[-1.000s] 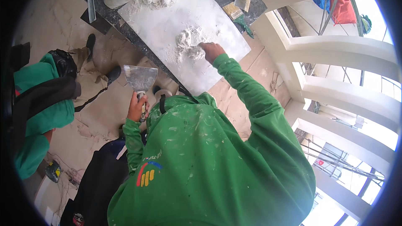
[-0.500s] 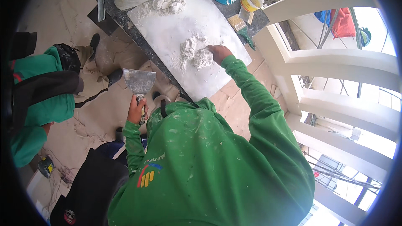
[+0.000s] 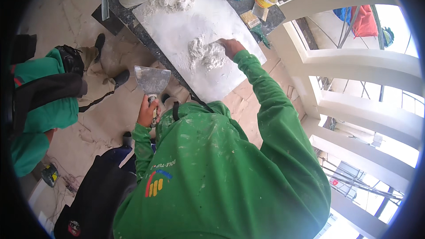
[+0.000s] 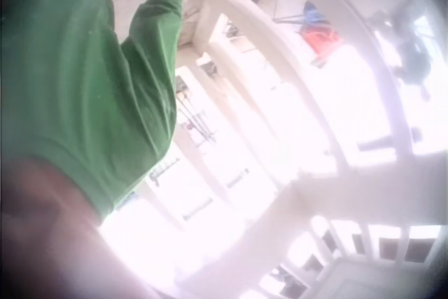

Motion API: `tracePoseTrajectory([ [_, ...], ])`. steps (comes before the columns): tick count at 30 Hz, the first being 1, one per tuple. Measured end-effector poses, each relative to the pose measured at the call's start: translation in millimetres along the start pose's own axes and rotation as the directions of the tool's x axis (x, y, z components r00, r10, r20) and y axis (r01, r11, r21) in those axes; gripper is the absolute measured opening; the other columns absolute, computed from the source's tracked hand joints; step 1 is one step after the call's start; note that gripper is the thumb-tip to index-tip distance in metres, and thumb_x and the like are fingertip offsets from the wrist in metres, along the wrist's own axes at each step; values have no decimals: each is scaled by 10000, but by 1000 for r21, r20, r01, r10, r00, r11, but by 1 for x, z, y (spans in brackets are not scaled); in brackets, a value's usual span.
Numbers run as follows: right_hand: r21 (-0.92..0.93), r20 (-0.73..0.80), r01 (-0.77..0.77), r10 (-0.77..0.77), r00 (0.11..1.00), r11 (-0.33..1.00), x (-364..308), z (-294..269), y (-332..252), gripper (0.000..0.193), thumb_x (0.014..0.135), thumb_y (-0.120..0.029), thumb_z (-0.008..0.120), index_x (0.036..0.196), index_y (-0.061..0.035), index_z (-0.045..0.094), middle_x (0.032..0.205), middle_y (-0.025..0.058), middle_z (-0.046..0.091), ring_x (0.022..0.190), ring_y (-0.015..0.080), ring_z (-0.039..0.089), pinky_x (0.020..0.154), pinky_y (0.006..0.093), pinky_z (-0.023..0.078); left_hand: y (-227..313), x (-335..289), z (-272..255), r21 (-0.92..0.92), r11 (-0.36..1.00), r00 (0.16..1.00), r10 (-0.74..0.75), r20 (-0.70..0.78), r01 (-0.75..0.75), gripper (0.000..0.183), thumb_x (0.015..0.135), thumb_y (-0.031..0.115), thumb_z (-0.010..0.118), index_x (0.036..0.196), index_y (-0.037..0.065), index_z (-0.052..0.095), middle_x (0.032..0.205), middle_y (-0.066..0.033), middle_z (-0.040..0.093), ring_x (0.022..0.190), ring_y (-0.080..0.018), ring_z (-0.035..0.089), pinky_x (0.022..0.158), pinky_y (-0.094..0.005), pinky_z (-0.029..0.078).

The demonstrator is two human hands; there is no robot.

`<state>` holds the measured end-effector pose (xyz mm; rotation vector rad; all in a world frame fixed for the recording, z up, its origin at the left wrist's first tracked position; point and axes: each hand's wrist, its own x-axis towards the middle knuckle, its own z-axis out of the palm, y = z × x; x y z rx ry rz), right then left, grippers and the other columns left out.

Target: The person mixes a white powder with water on a flat surface using a trowel and a smaller scraper. They pour water from a small container into a pile of powder and fold the mixture repeatedly to form a paste.

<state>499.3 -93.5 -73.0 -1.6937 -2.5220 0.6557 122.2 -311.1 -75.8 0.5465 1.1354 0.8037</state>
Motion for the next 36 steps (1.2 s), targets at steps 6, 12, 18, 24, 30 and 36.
tracePoseTrajectory([
  [6, -98, -194, 9, -28, 981, 995, 2, 38, -4, 415, 788, -7, 497, 1166, -144, 600, 1015, 147, 662, 866, 351, 645, 743, 431, 527, 9, -5, 7, 49, 997, 998, -59, 25, 58, 186, 948, 194, 487, 1085, 96, 407, 652, -40, 484, 457, -118, 456, 362, -265, 396],
  [12, 187, -82, 109, -95, 992, 976, -49, 9, -13, 344, 784, -9, 534, 1109, -90, 610, 1017, 161, 649, 886, 361, 629, 760, 421, 507, 8, -4, 10, 1, 998, 998, -55, -25, 55, 184, 945, 189, 495, 1086, 111, 407, 648, -36, 484, 468, -113, 455, 367, -260, 398],
  [18, 751, -105, -370, 652, 750, 547, -105, 63, 87, 293, 817, -192, 680, 1033, 7, 666, 862, 103, 685, 774, 182, 637, 713, 305, 498, 7, -7, 16, 5, 998, 997, -61, -43, 62, 192, 941, 185, 498, 1095, 114, 408, 646, -33, 482, 476, -111, 464, 365, -259, 398],
  [24, 654, -96, -502, 721, 687, 565, -71, 100, 86, 360, 776, -285, 710, 1004, -6, 700, 832, 142, 705, 752, 187, 666, 716, 318, 516, 3, -16, 14, -8, 998, 994, -67, -91, 67, 191, 941, 174, 496, 1090, 98, 404, 661, -41, 480, 490, -114, 477, 367, -259, 404],
  [30, 414, -327, -217, 366, 871, 884, 30, 18, -18, 208, 786, -189, 643, 948, -72, 701, 870, 173, 684, 776, 352, 660, 699, 422, 526, 6, -9, 29, 23, 999, 995, -45, -85, 47, 160, 937, 175, 520, 1008, 117, 390, 672, -44, 474, 452, -116, 458, 349, -257, 403],
  [36, -190, -123, 52, -76, 989, 980, -27, 59, -53, 271, 797, -54, 498, 1008, -155, 633, 998, 83, 659, 723, 286, 666, 610, 436, 534, 5, -5, 37, 0, 998, 994, -55, -93, 55, 164, 938, 186, 519, 1016, 116, 393, 674, -42, 479, 463, -115, 462, 346, -259, 400],
])
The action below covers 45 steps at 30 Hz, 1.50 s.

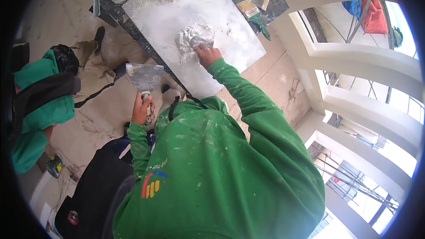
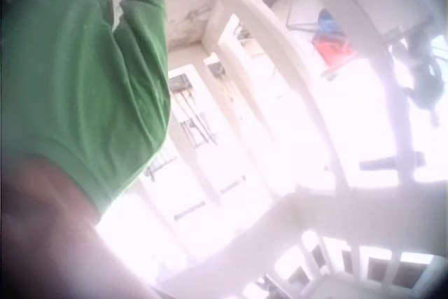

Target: The person mixes a white powder with water on a flat surface using a trowel and a smaller scraper. They pour water from a small container into a pile of powder and fold the mixture repeatedly to form a paste.

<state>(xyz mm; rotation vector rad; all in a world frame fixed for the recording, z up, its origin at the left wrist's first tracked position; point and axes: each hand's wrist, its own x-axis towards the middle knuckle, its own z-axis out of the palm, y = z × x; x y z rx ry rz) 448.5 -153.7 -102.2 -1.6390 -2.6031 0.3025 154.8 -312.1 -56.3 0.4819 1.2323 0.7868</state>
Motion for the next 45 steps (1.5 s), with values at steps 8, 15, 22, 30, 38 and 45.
tracePoseTrajectory([
  [8, 530, 24, -259, 291, 956, 807, -2, -75, 97, 240, 819, -162, 603, 1019, -67, 696, 861, 170, 690, 770, 298, 673, 720, 363, 516, -13, 2, 3, 14, 1000, 1000, -13, -21, 14, 162, 939, 174, 497, 1050, 102, 403, 649, -44, 477, 484, -115, 471, 360, -255, 400],
  [15, 641, 144, -632, 740, 657, 437, -52, 12, 249, 402, 767, -297, 764, 989, 31, 698, 812, 78, 689, 746, 124, 622, 687, 283, 499, -20, -14, 8, -80, 997, 993, -21, -116, 11, 152, 943, 178, 514, 981, 116, 380, 654, -55, 470, 443, -126, 461, 343, -260, 395],
  [22, 475, 120, -448, 449, 886, 757, 117, 18, 198, 447, 749, -377, 729, 1030, -31, 704, 835, 117, 710, 727, 184, 667, 708, 307, 514, -28, -28, 16, -102, 994, 986, -42, -163, 26, 156, 943, 188, 508, 991, 105, 385, 661, -61, 470, 434, -129, 454, 345, -257, 391],
  [30, 500, 469, 299, -545, 695, 812, 232, -2, 40, 345, 782, -243, 720, 1093, -98, 683, 979, 141, 703, 841, 252, 677, 779, 355, 519, -41, -43, 30, -164, 985, 963, 5, -269, -51, 190, 931, 176, 512, 1019, 87, 370, 667, -64, 478, 497, -138, 482, 363, -275, 407],
  [38, 114, -37, 824, -826, 562, 555, 77, -33, 28, 451, 803, -56, 526, 1190, -265, 625, 1126, 38, 666, 897, 233, 671, 751, 345, 558, -73, -64, 37, -269, 955, 925, 11, -380, -122, 198, 933, 189, 514, 999, 76, 366, 664, -67, 473, 488, -146, 489, 360, -277, 412],
  [45, 213, 405, 661, -681, 611, 720, 111, -73, 44, 250, 863, -163, 600, 1099, -224, 657, 905, 72, 701, 787, 290, 664, 689, 406, 534, -81, -69, 30, -282, 951, 926, 8, -377, -123, 165, 938, 197, 514, 994, 95, 397, 708, -52, 466, 498, -122, 475, 356, -264, 409],
])
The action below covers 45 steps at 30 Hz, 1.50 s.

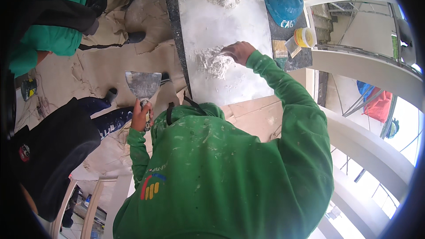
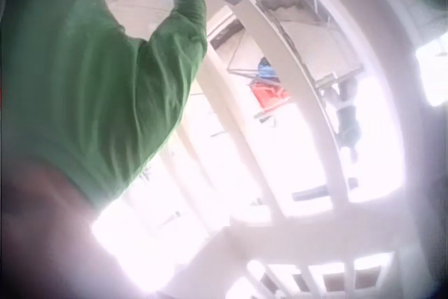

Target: The person mixes a white powder with water on a flat surface using a trowel and a smaller scraper. They pour water from a small container into a pile of powder and fold the mixture repeatedly to form a paste.

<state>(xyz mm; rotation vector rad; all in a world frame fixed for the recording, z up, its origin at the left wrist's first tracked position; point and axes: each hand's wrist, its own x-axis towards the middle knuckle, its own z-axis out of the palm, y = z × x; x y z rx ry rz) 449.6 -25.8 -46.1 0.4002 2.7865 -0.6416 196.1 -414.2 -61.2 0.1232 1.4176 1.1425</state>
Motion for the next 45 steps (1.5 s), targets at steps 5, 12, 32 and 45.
tracePoseTrajectory([
  [5, 427, 30, -81, 76, 997, 901, 81, -42, 45, 270, 831, -174, 663, 1087, -92, 678, 889, 100, 706, 726, 222, 653, 720, 318, 520, 3, -7, -4, 25, 999, 997, 43, -61, -41, 209, 939, 190, 503, 1094, 95, 399, 687, -54, 472, 482, -135, 470, 367, -269, 410],
  [12, 193, 212, 97, -138, 968, 976, 182, 16, 30, 413, 808, -266, 703, 1153, -47, 645, 1015, 165, 690, 897, 281, 666, 823, 356, 519, -18, -32, -6, -82, 996, 992, 10, -127, -20, 153, 931, 194, 521, 967, 103, 404, 658, -55, 467, 446, -138, 452, 360, -271, 383],
  [32, 107, -318, -191, 216, 923, 976, -101, 11, -58, 178, 817, -64, 598, 993, -90, 586, 896, 92, 685, 824, 323, 658, 715, 398, 531, 5, 16, 7, 82, 997, 988, -15, 151, 3, 163, 944, 196, 509, 1003, 107, 386, 671, -63, 480, 468, -133, 473, 351, -265, 398],
  [45, 991, 111, 83, 986, -124, -101, -63, 256, -138, 407, 806, -87, 707, 1155, 56, 553, 973, 123, 645, 808, 193, 646, 656, 353, 569, 80, 73, 7, 361, 932, 897, -188, 401, 35, 171, 937, 173, 516, 1040, 116, 392, 704, -41, 471, 515, -108, 483, 350, -259, 408],
])
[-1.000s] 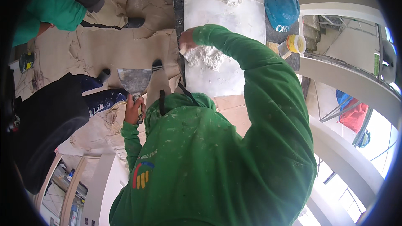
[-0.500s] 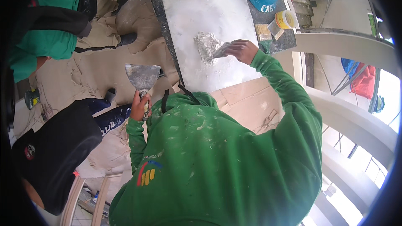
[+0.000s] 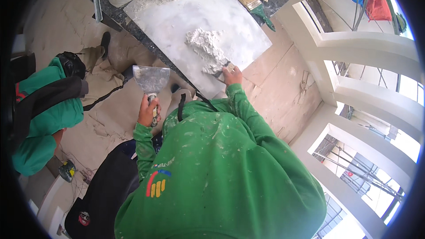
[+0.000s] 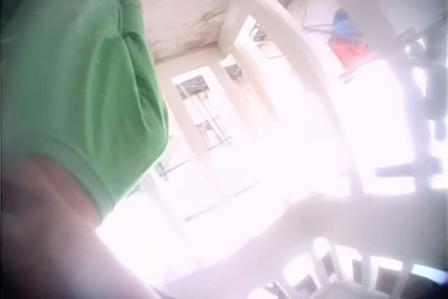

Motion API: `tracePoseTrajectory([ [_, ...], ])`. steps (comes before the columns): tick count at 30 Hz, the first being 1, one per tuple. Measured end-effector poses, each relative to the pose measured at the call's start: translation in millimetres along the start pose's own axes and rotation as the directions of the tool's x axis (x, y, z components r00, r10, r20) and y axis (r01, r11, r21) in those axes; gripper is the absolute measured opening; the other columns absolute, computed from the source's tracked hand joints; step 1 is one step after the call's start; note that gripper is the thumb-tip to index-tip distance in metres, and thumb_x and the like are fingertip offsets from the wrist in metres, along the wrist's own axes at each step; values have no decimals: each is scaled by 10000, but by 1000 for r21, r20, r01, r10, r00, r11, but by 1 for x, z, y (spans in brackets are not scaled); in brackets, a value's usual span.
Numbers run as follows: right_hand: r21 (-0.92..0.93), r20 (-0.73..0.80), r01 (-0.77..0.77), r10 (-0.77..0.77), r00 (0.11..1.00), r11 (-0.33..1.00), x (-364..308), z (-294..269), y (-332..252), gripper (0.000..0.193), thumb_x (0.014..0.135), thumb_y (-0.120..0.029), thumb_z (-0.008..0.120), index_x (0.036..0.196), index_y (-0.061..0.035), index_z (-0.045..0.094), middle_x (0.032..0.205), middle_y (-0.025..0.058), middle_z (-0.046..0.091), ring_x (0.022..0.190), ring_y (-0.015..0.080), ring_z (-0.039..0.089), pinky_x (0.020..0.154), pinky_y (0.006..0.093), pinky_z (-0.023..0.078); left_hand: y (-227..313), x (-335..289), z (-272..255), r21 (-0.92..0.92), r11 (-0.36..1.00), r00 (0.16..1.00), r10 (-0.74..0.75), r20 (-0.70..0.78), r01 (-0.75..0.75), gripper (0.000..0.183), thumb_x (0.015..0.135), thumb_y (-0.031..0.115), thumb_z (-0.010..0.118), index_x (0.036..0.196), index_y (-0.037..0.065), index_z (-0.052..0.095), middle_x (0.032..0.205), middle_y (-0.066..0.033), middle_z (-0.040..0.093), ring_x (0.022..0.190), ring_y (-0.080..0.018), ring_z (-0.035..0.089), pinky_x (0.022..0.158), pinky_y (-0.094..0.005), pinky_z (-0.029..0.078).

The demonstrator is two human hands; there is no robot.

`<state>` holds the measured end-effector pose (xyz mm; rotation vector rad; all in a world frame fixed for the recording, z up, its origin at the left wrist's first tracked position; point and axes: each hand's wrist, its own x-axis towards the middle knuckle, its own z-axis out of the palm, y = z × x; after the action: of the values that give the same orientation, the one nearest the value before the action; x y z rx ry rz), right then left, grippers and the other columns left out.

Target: The person mixes a white powder with water on a flat surface using a trowel and a smaller scraper. They pour water from a small container into a pile of powder and fold the mixture repeatedly to form a paste.

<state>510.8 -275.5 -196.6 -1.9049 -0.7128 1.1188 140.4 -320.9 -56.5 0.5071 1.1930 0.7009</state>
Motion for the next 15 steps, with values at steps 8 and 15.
tracePoseTrajectory([
  [8, -518, 73, 470, -511, 857, 715, 57, 54, -186, 241, 818, -147, 649, 1023, -21, 637, 781, 188, 685, 723, 309, 684, 673, 357, 532, -5, -14, -29, -30, 999, 999, 35, -41, -36, 180, 933, 162, 517, 1051, 116, 389, 697, -40, 467, 514, -107, 483, 345, -259, 410],
  [15, -601, 757, 799, -321, 570, 2, 15, 77, -141, 318, 816, -16, 512, 1090, -111, 640, 938, 189, 660, 809, 360, 641, 718, 440, 528, -22, -10, -39, -70, 995, 996, 73, -58, -77, 177, 940, 175, 501, 1058, 104, 389, 681, -43, 484, 499, -112, 479, 363, -260, 407],
])
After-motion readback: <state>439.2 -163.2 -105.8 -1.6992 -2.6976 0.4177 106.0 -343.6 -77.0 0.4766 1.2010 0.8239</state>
